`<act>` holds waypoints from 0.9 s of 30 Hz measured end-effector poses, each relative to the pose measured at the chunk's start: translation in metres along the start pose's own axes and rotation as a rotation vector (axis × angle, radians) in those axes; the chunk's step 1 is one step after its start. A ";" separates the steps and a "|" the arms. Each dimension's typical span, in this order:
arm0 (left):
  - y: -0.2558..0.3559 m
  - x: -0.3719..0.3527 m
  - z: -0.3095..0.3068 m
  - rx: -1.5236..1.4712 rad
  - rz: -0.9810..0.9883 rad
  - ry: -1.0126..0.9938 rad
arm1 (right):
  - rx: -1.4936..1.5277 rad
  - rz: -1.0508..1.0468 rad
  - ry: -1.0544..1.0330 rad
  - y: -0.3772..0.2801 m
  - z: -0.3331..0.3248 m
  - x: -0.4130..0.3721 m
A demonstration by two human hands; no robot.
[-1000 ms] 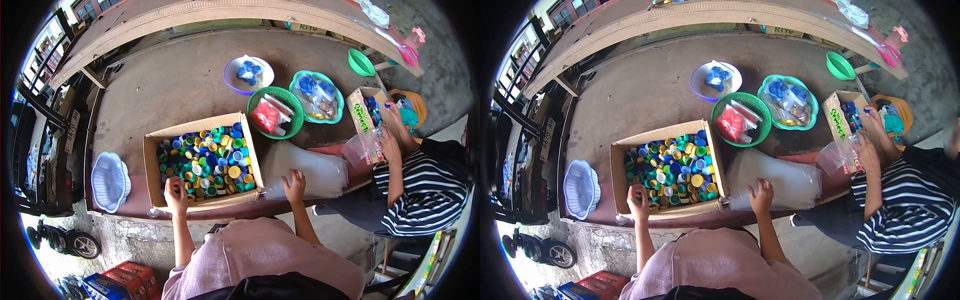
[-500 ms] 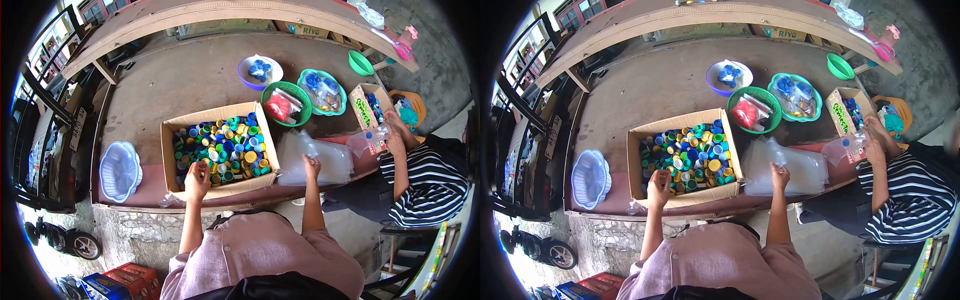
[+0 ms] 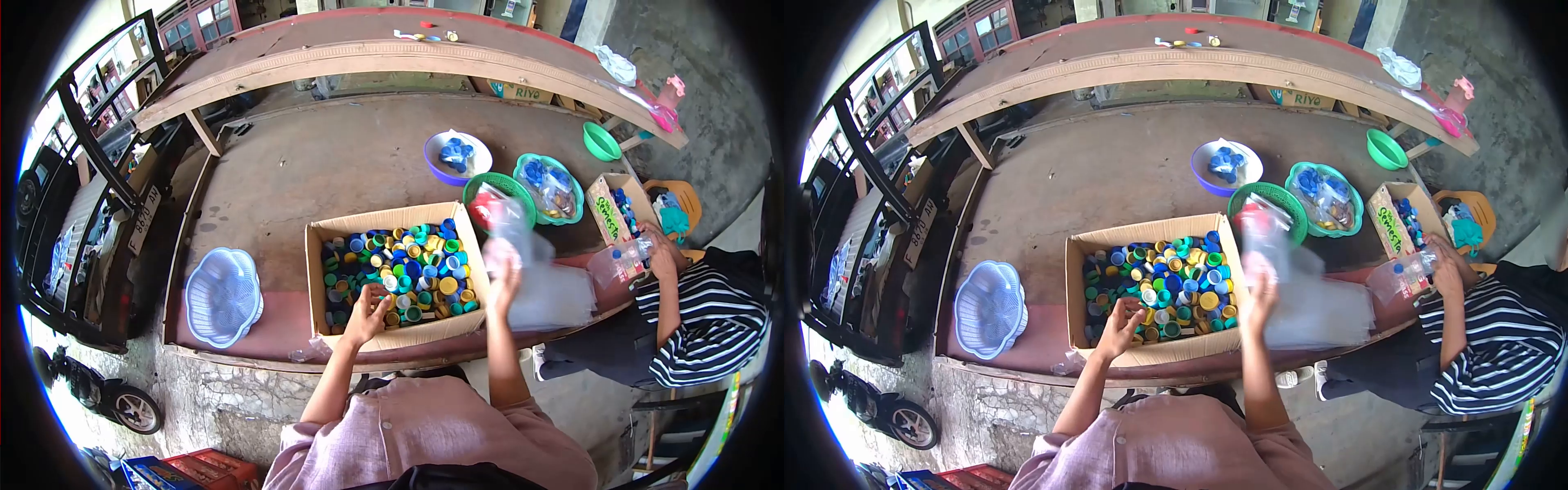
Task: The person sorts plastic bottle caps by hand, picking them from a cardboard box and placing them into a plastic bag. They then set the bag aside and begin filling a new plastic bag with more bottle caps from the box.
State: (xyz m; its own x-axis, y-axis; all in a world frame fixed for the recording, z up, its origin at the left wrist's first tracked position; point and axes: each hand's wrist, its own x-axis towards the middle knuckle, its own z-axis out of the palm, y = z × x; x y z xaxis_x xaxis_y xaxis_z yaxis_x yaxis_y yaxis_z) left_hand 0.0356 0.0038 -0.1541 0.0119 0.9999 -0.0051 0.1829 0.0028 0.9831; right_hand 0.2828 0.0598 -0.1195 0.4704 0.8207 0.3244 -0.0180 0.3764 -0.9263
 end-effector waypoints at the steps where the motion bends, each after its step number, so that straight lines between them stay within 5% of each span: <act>1: -0.007 0.004 -0.002 -0.044 0.007 -0.017 | 0.094 0.202 -0.175 -0.002 0.022 -0.012; 2: -0.007 0.007 -0.003 -0.042 0.011 -0.013 | 0.052 0.490 -0.295 -0.013 0.043 -0.028; 4: -0.001 0.021 -0.007 -0.369 -0.201 0.055 | 0.483 0.726 -0.774 -0.013 0.080 -0.049; 6: 0.008 0.035 -0.021 -0.551 -0.149 -0.311 | 0.679 0.811 -0.909 -0.040 0.107 -0.059; 8: 0.015 0.039 -0.020 -0.631 -0.109 -0.182 | 0.991 0.918 -0.887 -0.048 0.117 -0.049; 9: 0.020 0.037 -0.020 -0.903 -0.191 -0.196 | 1.032 0.875 -0.853 -0.049 0.120 -0.040; 12: 0.015 0.043 -0.018 -0.807 -0.138 -0.251 | 1.116 0.788 -0.700 -0.047 0.120 -0.012; 16: -0.005 0.055 -0.039 -0.774 -0.109 -0.670 | 1.175 0.680 -0.627 -0.027 0.104 0.045; 19: 0.012 0.057 -0.051 -0.801 -0.197 -0.464 | 1.264 0.634 -0.693 0.011 0.085 0.086; 22: -0.001 0.066 -0.057 -0.948 0.012 -0.180 | 1.200 0.641 -0.671 0.036 0.078 0.096; 24: -0.008 0.064 -0.062 -1.073 -0.028 -0.092 | 1.117 0.729 -0.570 0.046 0.081 0.095; 27: -0.005 0.062 -0.060 -1.087 0.004 0.181 | 0.445 0.747 -0.520 0.056 0.093 0.087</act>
State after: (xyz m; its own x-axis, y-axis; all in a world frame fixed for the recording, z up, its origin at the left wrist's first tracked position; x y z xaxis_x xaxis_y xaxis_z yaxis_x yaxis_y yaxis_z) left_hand -0.0233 0.0666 -0.1479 -0.1499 0.9868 -0.0618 -0.7803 -0.0797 0.6203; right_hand 0.2404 0.1922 -0.1249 -0.2364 0.9571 -0.1677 -0.5276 -0.2714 -0.8050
